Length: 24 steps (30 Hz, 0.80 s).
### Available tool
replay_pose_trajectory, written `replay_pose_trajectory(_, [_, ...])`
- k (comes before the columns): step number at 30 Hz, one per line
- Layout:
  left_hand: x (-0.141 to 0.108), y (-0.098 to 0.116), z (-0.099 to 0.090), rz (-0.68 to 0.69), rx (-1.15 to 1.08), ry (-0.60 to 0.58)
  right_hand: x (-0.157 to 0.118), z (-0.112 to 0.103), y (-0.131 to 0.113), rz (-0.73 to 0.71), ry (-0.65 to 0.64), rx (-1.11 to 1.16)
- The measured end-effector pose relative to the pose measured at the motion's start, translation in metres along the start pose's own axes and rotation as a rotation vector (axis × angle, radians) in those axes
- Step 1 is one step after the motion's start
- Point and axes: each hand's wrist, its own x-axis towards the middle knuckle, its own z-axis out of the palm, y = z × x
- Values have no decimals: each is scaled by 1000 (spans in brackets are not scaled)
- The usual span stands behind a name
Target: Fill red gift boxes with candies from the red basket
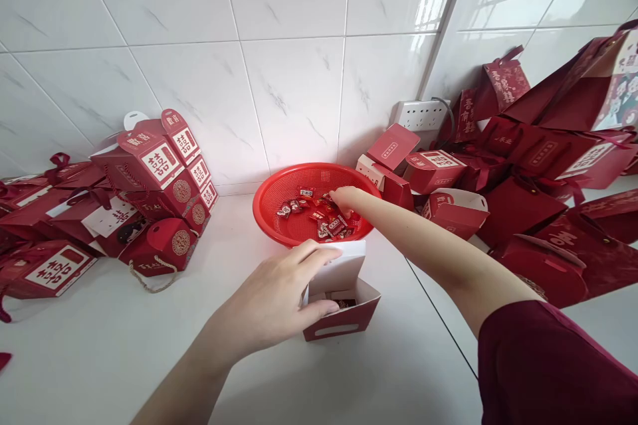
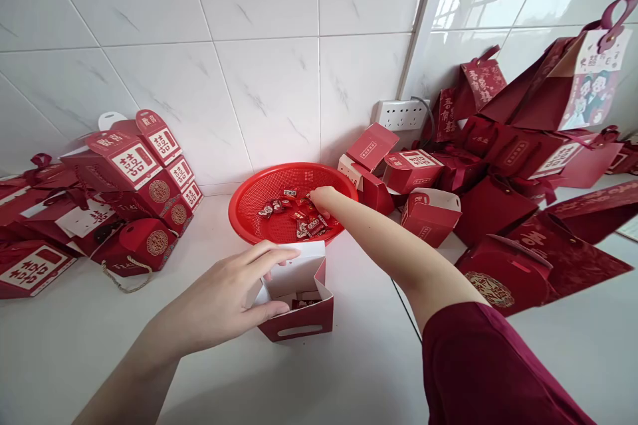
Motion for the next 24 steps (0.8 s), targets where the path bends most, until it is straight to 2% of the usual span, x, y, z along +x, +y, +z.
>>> replay_pose_trajectory(6, [-1,0,0,4,24,-12,-31,0,1,-75,129,71])
replay_pose_trajectory(11, [1,1,1,9,67,-3,-72,9,13,-182,388,259])
replay_pose_trajectory(14, [-1,4,1,77,133,2,-100,19,13,-209,561,363])
replay_pose_trajectory(19, [-12,14,4,277,266,-4,-140,26,10,-279,753,527])
replay_pose_trajectory(24, [-20,23,11,376,367,40,-164,21,12,-363,869,670])
